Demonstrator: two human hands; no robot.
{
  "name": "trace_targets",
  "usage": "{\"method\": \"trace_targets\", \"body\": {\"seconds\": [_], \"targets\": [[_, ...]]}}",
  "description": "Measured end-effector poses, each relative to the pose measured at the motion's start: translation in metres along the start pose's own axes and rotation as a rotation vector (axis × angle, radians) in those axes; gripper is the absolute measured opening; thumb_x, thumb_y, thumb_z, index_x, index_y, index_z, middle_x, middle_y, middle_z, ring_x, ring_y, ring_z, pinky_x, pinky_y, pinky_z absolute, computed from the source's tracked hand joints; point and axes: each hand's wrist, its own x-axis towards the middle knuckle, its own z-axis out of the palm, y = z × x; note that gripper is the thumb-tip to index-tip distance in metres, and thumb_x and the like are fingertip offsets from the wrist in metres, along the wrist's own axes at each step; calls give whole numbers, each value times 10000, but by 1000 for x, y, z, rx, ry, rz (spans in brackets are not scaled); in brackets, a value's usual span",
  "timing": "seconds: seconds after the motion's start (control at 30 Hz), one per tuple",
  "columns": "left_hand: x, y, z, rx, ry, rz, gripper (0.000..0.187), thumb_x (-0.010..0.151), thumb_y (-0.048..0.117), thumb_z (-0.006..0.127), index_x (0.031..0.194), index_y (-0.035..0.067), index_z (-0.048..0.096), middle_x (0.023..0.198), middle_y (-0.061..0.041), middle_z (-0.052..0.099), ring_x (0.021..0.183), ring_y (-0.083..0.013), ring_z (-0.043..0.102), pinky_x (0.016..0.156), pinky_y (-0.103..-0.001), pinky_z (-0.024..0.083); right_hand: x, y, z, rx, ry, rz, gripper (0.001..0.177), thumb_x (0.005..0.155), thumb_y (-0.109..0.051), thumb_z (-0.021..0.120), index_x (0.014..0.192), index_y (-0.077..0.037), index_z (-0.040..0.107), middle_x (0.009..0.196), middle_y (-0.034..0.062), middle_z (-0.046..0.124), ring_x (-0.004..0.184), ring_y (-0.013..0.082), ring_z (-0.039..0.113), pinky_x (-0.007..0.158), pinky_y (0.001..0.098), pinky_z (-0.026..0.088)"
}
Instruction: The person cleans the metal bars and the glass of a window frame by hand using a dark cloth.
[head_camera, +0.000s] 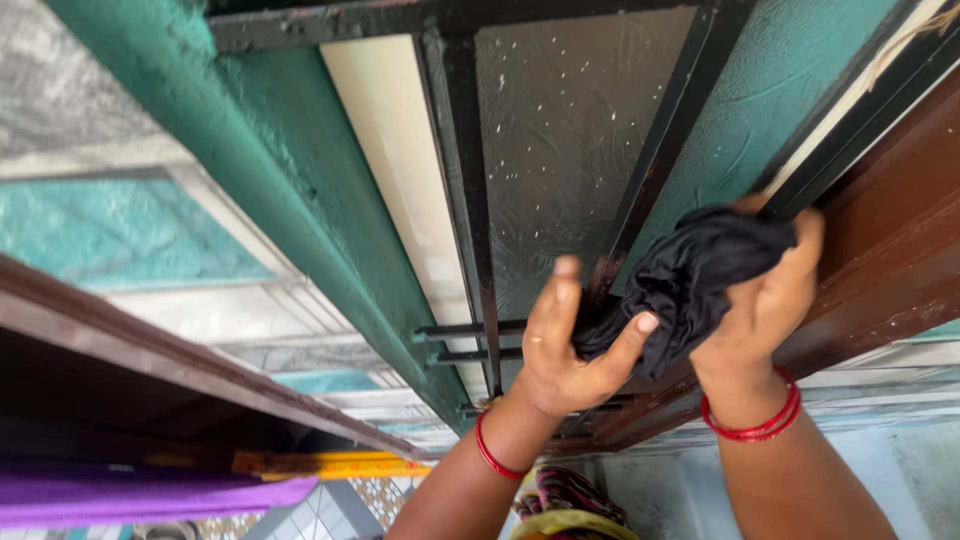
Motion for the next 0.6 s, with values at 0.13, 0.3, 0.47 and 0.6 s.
{"method": "trace_targets", "body": {"seconds": [0.13,0.3,0.47,0.6], "targets": [[3,-1,-6,1,-71,-28,397,814,119,779,1207,172,771,1479,-369,453,940,-254,674,761,-301,551,-28,12,-3,-95,22,9,345,1184,-299,581,1247,27,488,1079,91,654,895,146,600,894,258,525],[12,-12,-19,-69,-178,-7,394,794,162,755,1185,134,786,1385,-382,535,809,-237,614,717,-322,556,-23,5,6,-308,3,-116,392,1079,-304,585,1261,33,502,1102,111,660,926,164,654,860,273,530],[17,-4,-34,-193,-203,-179,435,887,231,784,1275,74,667,1400,-282,578,990,-319,721,847,-362,595,21,-22,5,168,29,-2,664,1028,-569,642,1296,6,447,1252,70,631,957,110,612,831,257,523],[27,5,-39,-605,-90,-508,659,1014,282,799,1453,-3,399,1365,-253,636,1154,-353,742,950,-362,609,71,-53,-5,-187,20,-79,483,1205,-422,524,1361,34,492,1150,92,638,915,124,577,834,248,466]]}}
